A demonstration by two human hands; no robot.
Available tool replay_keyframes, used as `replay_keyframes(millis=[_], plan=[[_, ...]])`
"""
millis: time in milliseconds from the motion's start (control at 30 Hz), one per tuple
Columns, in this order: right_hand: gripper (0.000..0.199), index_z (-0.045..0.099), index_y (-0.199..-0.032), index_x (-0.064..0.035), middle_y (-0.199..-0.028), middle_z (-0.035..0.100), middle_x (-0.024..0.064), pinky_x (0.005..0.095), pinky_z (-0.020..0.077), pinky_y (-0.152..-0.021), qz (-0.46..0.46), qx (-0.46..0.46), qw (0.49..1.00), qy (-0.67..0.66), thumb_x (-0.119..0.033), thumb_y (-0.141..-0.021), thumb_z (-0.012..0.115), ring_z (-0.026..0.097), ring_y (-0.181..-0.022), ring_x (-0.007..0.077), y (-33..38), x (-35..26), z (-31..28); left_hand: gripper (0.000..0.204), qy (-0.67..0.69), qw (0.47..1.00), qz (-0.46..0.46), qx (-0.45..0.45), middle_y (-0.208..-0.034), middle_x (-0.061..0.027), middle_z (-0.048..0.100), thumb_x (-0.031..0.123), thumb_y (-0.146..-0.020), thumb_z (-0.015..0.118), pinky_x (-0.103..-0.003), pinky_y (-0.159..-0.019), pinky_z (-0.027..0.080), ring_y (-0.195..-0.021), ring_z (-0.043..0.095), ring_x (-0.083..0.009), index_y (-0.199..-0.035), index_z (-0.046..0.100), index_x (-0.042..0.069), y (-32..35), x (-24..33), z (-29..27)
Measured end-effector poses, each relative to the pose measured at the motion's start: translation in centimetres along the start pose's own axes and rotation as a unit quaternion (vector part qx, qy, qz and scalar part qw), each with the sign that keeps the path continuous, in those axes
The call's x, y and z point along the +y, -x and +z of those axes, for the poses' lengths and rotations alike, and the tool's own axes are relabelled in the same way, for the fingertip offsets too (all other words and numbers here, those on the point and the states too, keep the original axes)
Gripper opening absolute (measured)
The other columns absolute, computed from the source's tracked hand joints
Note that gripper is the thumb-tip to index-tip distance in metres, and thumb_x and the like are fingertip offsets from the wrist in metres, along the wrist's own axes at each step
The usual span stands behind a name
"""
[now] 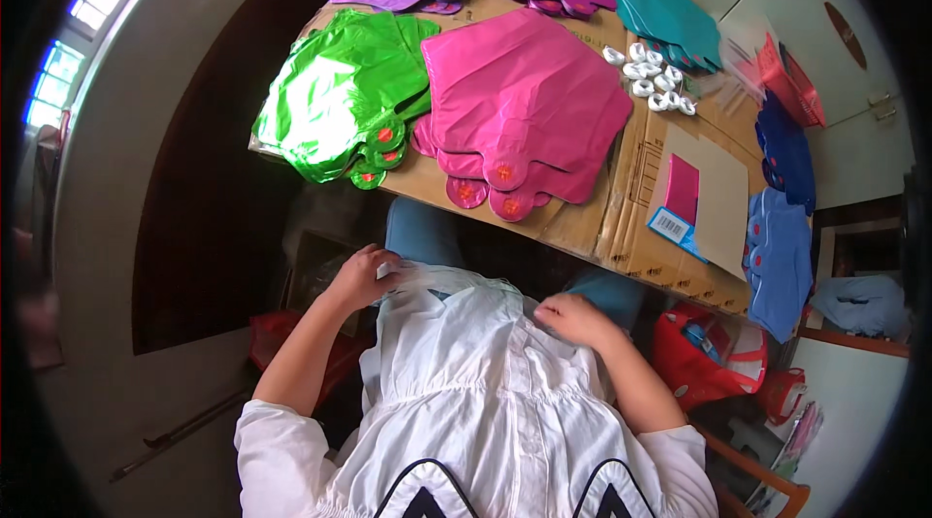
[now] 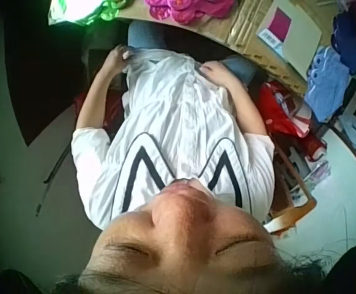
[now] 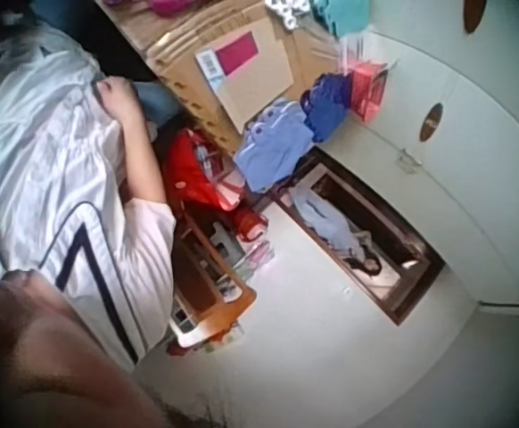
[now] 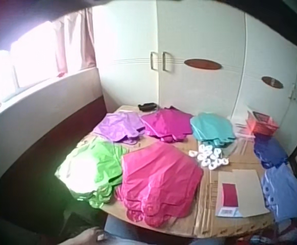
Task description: Tying white ribbons to colorful foil balloons on a table.
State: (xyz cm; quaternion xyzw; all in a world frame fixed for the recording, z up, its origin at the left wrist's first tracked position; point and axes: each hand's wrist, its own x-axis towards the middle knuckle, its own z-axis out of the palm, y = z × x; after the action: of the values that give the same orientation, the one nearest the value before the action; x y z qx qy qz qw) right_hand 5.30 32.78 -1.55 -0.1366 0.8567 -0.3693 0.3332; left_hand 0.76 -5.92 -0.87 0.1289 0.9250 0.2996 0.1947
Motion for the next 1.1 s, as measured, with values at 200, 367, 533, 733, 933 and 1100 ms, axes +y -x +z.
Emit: replay_keyframes(millis=[200,367,533,733,933,1100], plan=[[0.022,0.065,-0.083,-0.0021,-0.082,0.065,0.0147,0.0378,0.0485,-0.067,-0.012,0.104,0.994,0.012,-0.023,-0.079,0.063,0.063,-0.076,0.0283,-5.3,0.2,0.5,0.027,-0.091,0.993,0.074,0.006,-0.089,-0.012,0.059,0.022,-0.069,0.07,-0.039,-0.077,0.048,-0.087,0.057,-0.0306,-0.09,0.064,0.006,0.8,2.4,0.1],[0.024,0.066,-0.084,-0.0018,-0.082,0.066,0.0125,0.0359,0.0497,-0.067,0.002,0.027,0.999,-0.019,-0.024,-0.076,0.067,0.064,-0.075,0.0251,-7.5,0.6,2.8,0.015,-0.1,0.993,0.049,0.049,-0.087,-0.013,0.06,0.013,-0.071,0.067,-0.039,-0.073,0.05,-0.084,0.059,-0.0321,-0.082,0.063,0.003,1.5,-0.4,2.1],[0.03,0.065,-0.092,-0.0025,-0.088,0.065,0.0129,0.0354,0.0496,-0.072,0.002,-0.071,0.997,-0.011,-0.025,-0.073,0.07,0.064,-0.081,0.0262,-7.1,2.3,3.2,0.008,-0.014,0.998,0.016,0.058,-0.082,-0.0128,0.059,0.008,-0.075,0.062,-0.037,-0.068,0.05,-0.076,0.061,-0.0303,-0.08,0.062,0.002,1.5,-0.9,1.1],[0.036,0.063,-0.101,-0.005,-0.101,0.059,0.0134,0.0374,0.0464,-0.082,-0.011,0.029,0.981,0.193,-0.026,-0.073,0.07,0.057,-0.096,0.0327,-4.4,-2.3,1.2,0.009,0.052,0.998,-0.045,0.004,-0.082,-0.0123,0.061,0.005,-0.075,0.063,-0.033,-0.066,0.05,-0.071,0.062,-0.0247,-0.082,0.062,0.001,1.4,0.5,-1.3],[0.019,0.066,-0.089,-0.0053,-0.091,0.061,0.0143,0.0403,0.0464,-0.078,-0.089,0.075,0.988,0.098,-0.02,-0.077,0.063,0.059,-0.089,0.0326,-5.5,-5.6,0.0,0.01,0.227,0.967,-0.105,-0.051,-0.076,-0.0023,0.061,0.008,-0.084,0.061,-0.025,-0.06,0.046,-0.065,0.055,-0.0092,-0.091,0.059,0.0,1.2,1.1,-3.7],[0.015,0.066,-0.081,-0.0037,-0.084,0.061,0.0139,0.0398,0.0474,-0.073,-0.159,0.108,0.981,-0.006,-0.017,-0.078,0.062,0.06,-0.083,0.032,-8.9,-6.8,1.5,0.009,0.266,0.958,-0.099,-0.041,-0.076,-0.0007,0.059,0.007,-0.085,0.06,-0.024,-0.062,0.045,-0.067,0.054,-0.0081,-0.091,0.058,0.001,1.5,1.0,-4.5]])
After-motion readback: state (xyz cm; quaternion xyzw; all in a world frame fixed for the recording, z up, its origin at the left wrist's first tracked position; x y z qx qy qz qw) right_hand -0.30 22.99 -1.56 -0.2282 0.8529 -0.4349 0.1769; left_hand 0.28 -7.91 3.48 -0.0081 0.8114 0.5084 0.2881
